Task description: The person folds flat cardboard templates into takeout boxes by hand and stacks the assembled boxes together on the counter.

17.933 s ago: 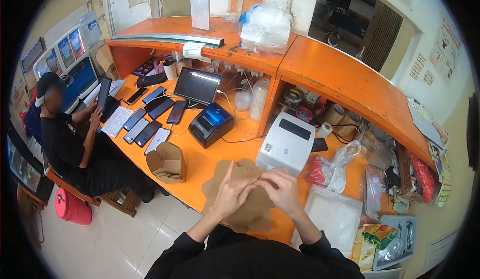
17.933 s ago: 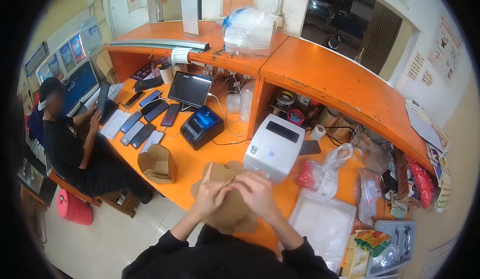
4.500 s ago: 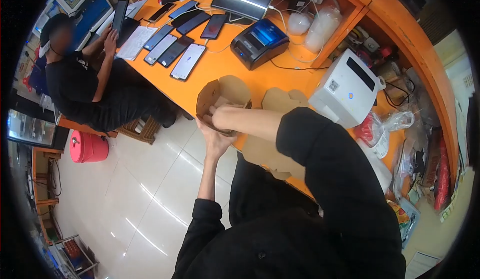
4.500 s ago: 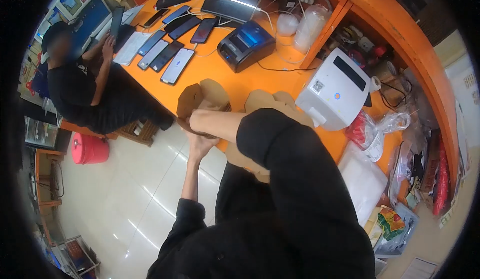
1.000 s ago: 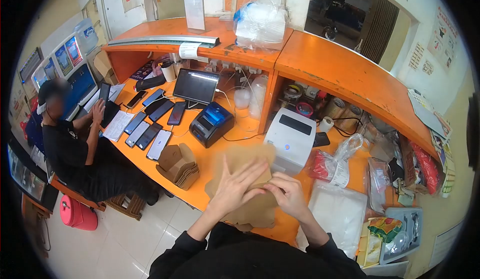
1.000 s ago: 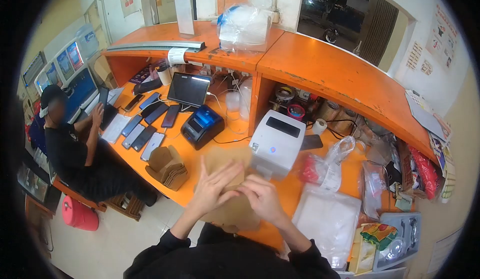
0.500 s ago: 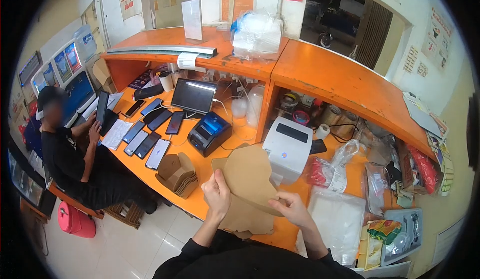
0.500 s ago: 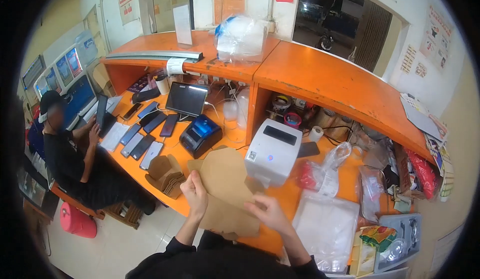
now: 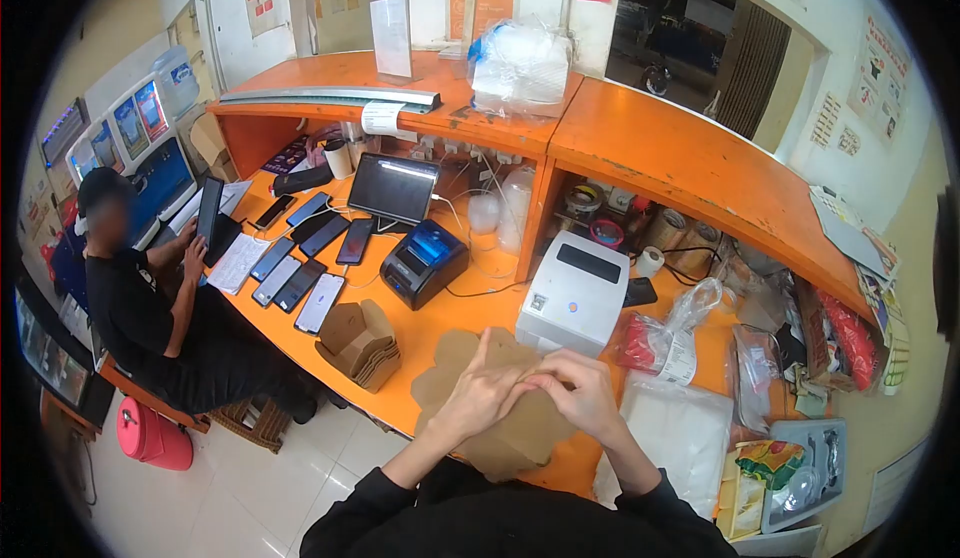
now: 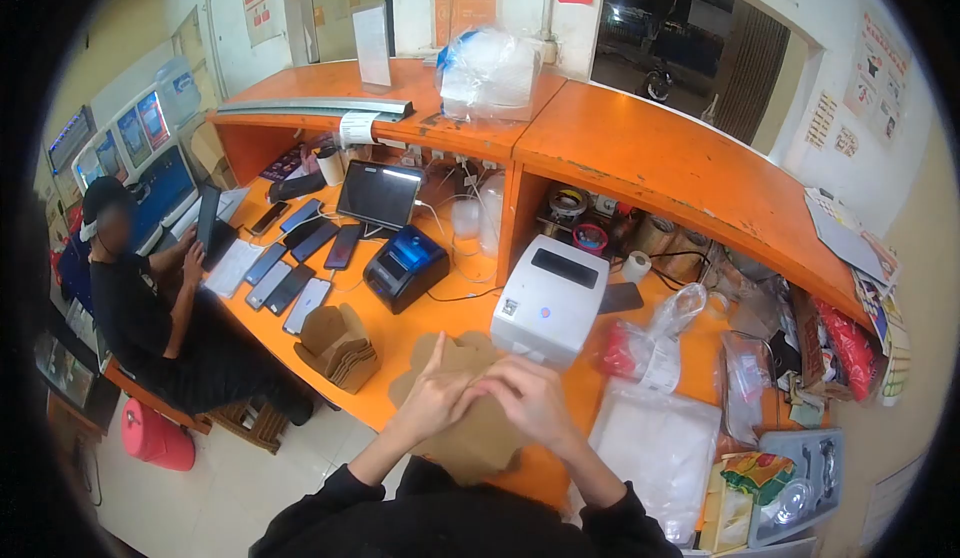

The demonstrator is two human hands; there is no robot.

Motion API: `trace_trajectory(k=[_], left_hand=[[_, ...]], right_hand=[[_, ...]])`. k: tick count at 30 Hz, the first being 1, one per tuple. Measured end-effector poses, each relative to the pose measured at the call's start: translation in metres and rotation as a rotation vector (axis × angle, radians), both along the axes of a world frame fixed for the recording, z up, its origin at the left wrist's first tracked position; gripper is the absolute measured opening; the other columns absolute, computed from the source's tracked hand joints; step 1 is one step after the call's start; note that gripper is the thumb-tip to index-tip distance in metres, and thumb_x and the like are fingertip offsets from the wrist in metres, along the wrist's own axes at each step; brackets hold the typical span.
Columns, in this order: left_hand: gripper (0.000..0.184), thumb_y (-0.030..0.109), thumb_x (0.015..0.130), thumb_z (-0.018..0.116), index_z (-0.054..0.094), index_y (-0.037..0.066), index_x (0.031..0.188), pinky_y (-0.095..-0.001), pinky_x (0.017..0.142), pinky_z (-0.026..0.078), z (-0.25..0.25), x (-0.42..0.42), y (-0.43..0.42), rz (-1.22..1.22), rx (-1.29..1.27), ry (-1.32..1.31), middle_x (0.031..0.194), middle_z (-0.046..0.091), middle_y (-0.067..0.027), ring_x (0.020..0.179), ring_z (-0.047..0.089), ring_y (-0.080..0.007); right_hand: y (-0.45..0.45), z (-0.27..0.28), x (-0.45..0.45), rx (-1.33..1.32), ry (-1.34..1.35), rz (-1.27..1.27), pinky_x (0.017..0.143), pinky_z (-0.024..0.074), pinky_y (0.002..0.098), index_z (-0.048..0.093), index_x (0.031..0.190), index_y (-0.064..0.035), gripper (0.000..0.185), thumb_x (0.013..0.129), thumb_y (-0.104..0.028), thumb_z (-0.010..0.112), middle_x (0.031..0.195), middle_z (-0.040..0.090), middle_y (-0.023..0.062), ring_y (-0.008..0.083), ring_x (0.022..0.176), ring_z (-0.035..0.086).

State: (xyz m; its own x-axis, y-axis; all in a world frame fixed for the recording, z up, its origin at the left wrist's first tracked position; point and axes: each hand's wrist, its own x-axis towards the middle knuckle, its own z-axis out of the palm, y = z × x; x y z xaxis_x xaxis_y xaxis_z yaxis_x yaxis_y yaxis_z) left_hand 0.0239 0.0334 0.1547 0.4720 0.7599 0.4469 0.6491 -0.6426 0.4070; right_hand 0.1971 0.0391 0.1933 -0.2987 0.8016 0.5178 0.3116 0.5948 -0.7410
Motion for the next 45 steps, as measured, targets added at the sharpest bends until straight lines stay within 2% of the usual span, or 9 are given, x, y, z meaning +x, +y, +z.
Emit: trace_trajectory(k=[3,5,12,15,16,20,28,34,45], left_hand=[[0.014,0.012,0.081,0.060,0.067,0.002,0.089,-0.0549,0.108,0.019,-0.013,0.005,0.003,-0.001,0.111,-0.153,0.071,0.066,-0.0047,0.064,0.063,-0.0222],[0.022,0.014,0.082,0.060,0.063,0.003,0.101,-0.0541,0.107,0.020,-0.004,0.006,-0.001,0.089,0.190,-0.134,0.081,0.067,-0.0064,0.074,0.065,-0.0210],[0.051,0.017,0.081,0.063,0.046,-0.001,0.126,-0.0548,0.106,0.019,0.014,0.017,-0.013,0.093,0.234,-0.068,0.128,0.049,-0.0179,0.114,0.052,-0.0259],[0.067,0.021,0.079,0.065,0.034,-0.001,0.134,-0.0537,0.106,0.018,0.035,0.009,-0.021,0.234,0.115,-0.221,0.131,0.043,-0.0223,0.119,0.045,-0.0354],[0.073,0.022,0.079,0.067,0.028,-0.002,0.136,-0.0495,0.102,0.029,0.033,0.002,-0.017,0.323,0.127,-0.314,0.128,0.046,-0.0207,0.118,0.047,-0.0341],[0.061,0.020,0.084,0.066,0.035,0.000,0.132,-0.0327,0.089,0.045,0.032,-0.033,-0.002,-0.027,-1.085,-1.053,0.126,0.047,-0.0107,0.116,0.046,-0.0180],[0.052,0.015,0.085,0.064,0.039,0.003,0.128,-0.0331,0.088,0.046,0.011,0.001,-0.024,0.054,-0.931,-1.263,0.120,0.050,-0.0096,0.108,0.050,-0.0193],[0.045,0.012,0.087,0.059,0.040,0.002,0.126,-0.0294,0.083,0.046,0.009,-0.004,-0.036,0.047,-0.980,-1.141,0.115,0.052,-0.0087,0.101,0.053,-0.0164],[0.045,0.013,0.088,0.058,0.039,0.004,0.127,-0.0307,0.084,0.047,0.010,-0.005,-0.049,0.056,-1.146,-1.317,0.118,0.051,-0.0085,0.104,0.052,-0.0168]], right_hand=[[-0.005,0.010,-0.007,0.053,0.056,-0.192,0.056,0.0429,0.0290,0.055,0.066,-0.0002,0.017,0.071,-0.007,0.070,0.068,0.054,0.0075,0.0198,0.060,0.052],[-0.005,0.013,-0.012,0.322,0.014,-0.347,0.055,0.0418,0.0302,0.052,0.064,-0.0020,0.021,0.071,-0.009,0.071,0.063,0.050,0.0065,0.0206,0.059,0.051],[-0.008,-0.010,-0.015,0.106,-0.048,-0.257,0.058,0.0345,0.0316,0.048,0.067,0.0017,0.015,0.078,-0.003,0.057,0.065,0.041,0.0108,0.0238,0.058,0.045],[0.003,0.011,0.005,0.148,-0.120,-0.159,0.055,0.0337,0.0349,0.047,0.068,0.0018,0.016,0.080,-0.003,0.056,0.066,0.043,0.0119,0.0269,0.058,0.043],[0.004,0.018,0.012,0.141,-0.102,-0.044,0.053,0.0340,0.0339,0.045,0.068,0.0030,0.016,0.081,-0.002,0.054,0.067,0.041,0.0126,0.0264,0.058,0.042],[0.003,0.025,0.018,0.057,-0.095,0.039,0.060,0.0401,0.0324,0.051,0.079,0.0029,0.004,0.082,0.001,0.052,0.074,0.047,0.0137,0.0269,0.067,0.050],[-0.007,-0.004,-0.010,0.260,-0.256,-0.046,0.094,0.0433,0.0348,0.050,0.122,-0.0001,0.049,0.075,0.012,0.047,0.130,0.047,0.0171,0.0290,0.117,0.049],[0.004,0.003,0.025,0.441,-0.577,0.301,0.094,0.0453,0.0331,0.050,0.122,0.0008,0.055,0.068,0.009,0.052,0.131,0.046,0.0143,0.0262,0.117,0.050],[-0.014,-0.014,0.016,0.386,-0.369,0.267,0.095,0.0434,0.0333,0.052,0.117,0.0064,0.036,0.081,0.003,0.048,0.127,0.048,0.0204,0.0292,0.114,0.052]])
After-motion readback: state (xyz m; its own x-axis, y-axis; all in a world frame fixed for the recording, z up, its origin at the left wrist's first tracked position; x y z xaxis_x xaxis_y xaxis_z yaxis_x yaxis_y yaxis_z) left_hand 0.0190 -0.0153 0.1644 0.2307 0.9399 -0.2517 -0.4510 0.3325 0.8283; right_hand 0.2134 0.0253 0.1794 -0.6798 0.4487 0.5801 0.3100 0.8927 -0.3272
